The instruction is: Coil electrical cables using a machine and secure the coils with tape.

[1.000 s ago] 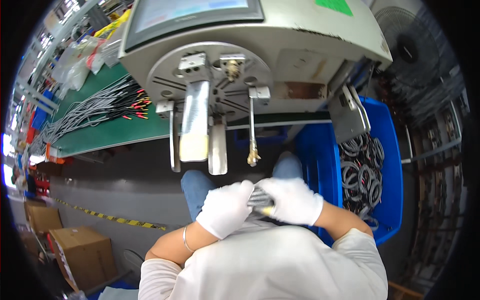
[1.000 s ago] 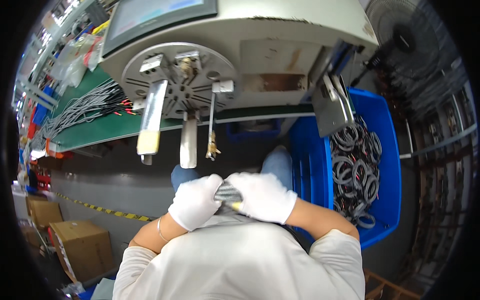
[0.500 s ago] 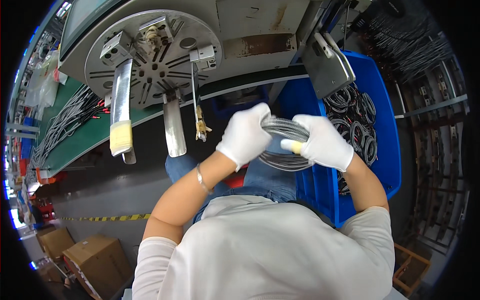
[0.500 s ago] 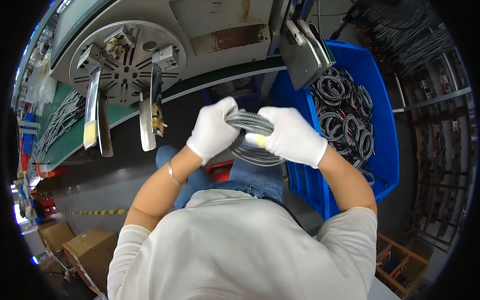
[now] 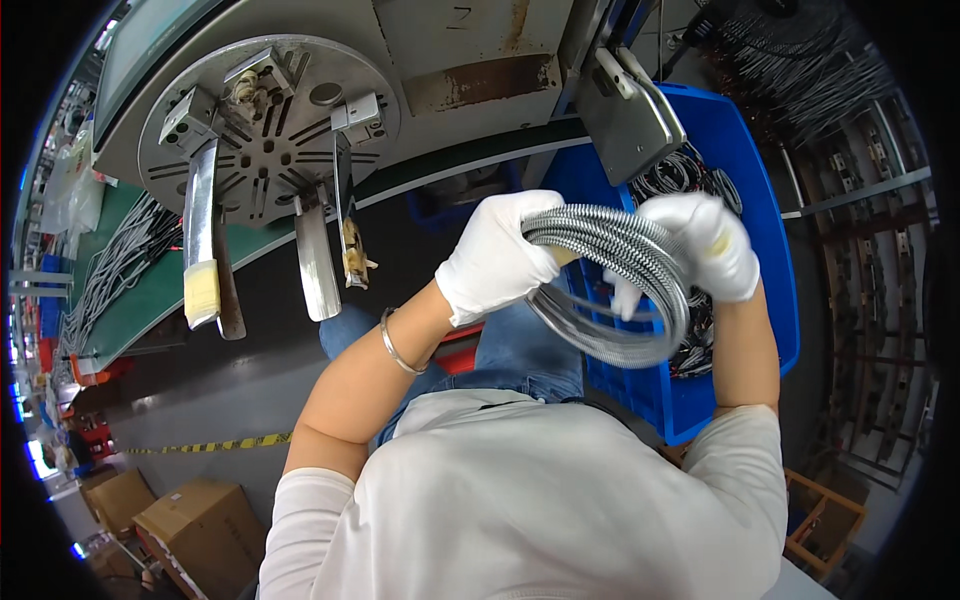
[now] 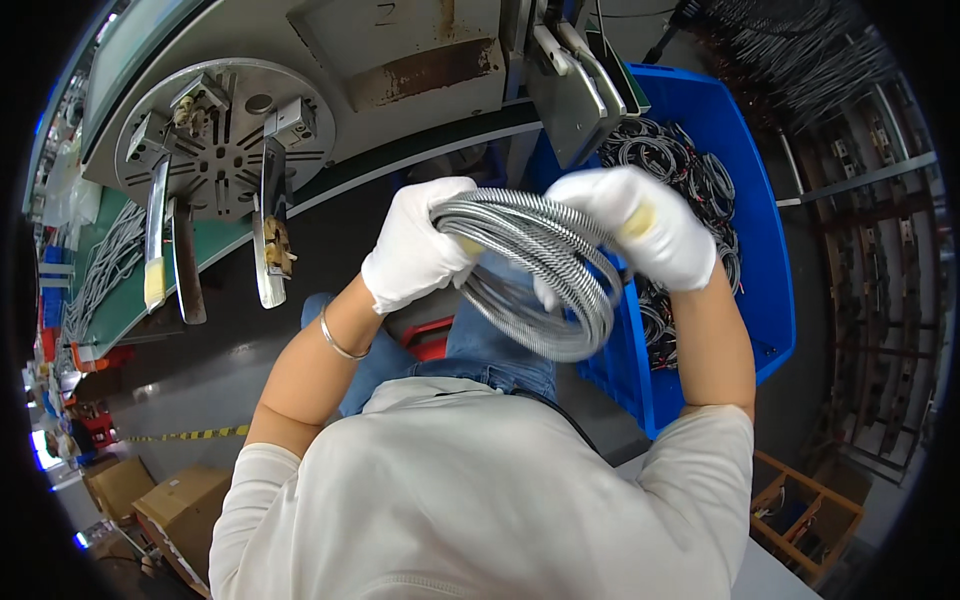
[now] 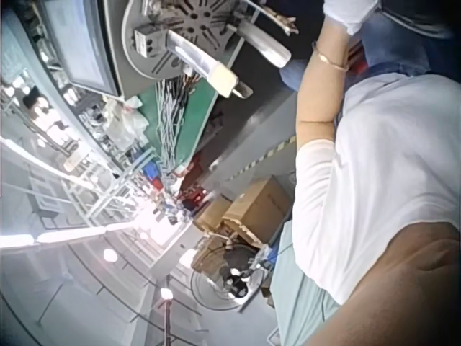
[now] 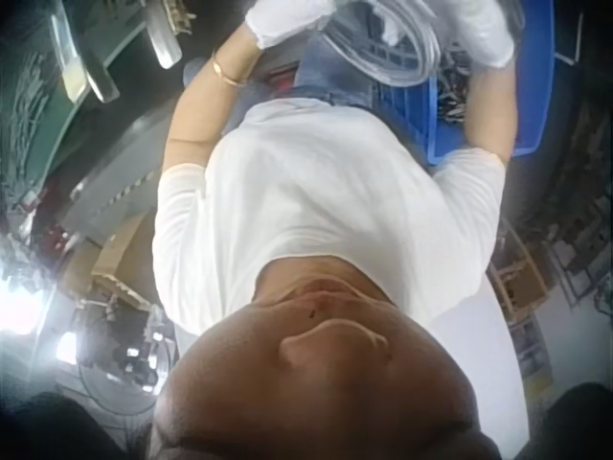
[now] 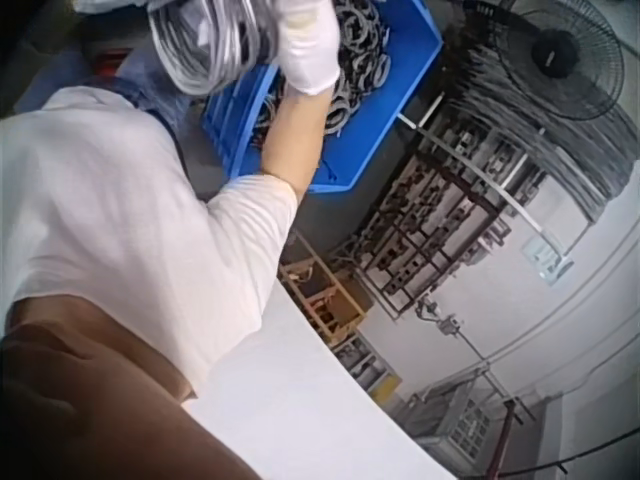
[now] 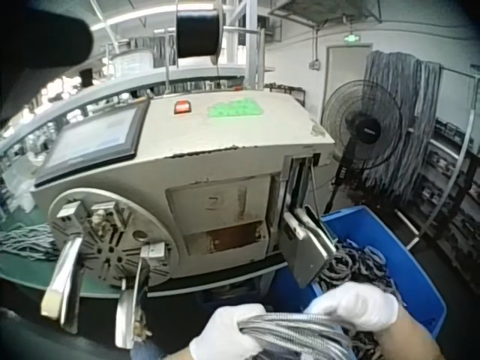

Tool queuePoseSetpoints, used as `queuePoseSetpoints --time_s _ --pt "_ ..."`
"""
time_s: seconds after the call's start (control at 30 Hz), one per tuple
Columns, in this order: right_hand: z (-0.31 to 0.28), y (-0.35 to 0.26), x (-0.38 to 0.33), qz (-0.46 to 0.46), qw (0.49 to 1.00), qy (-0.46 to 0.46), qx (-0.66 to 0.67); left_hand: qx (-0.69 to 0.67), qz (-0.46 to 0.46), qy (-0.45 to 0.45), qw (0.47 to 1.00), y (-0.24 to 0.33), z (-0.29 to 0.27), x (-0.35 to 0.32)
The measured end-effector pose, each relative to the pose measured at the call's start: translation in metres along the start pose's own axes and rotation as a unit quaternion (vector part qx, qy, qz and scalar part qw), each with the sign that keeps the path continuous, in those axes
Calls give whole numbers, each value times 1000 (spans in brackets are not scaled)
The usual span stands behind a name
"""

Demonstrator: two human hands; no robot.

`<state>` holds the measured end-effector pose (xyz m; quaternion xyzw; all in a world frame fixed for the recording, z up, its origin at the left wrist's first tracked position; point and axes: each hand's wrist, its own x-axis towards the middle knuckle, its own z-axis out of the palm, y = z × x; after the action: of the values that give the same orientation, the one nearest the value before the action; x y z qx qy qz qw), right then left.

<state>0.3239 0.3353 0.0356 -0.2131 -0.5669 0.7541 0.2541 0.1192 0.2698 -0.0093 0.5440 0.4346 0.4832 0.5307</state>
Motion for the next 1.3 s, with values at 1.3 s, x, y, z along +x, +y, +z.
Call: queuePoseSetpoints --time_s 1.3 --pt "-126 -6 122 -414 674 294 -536 151 366 248 884 -6 6 168"
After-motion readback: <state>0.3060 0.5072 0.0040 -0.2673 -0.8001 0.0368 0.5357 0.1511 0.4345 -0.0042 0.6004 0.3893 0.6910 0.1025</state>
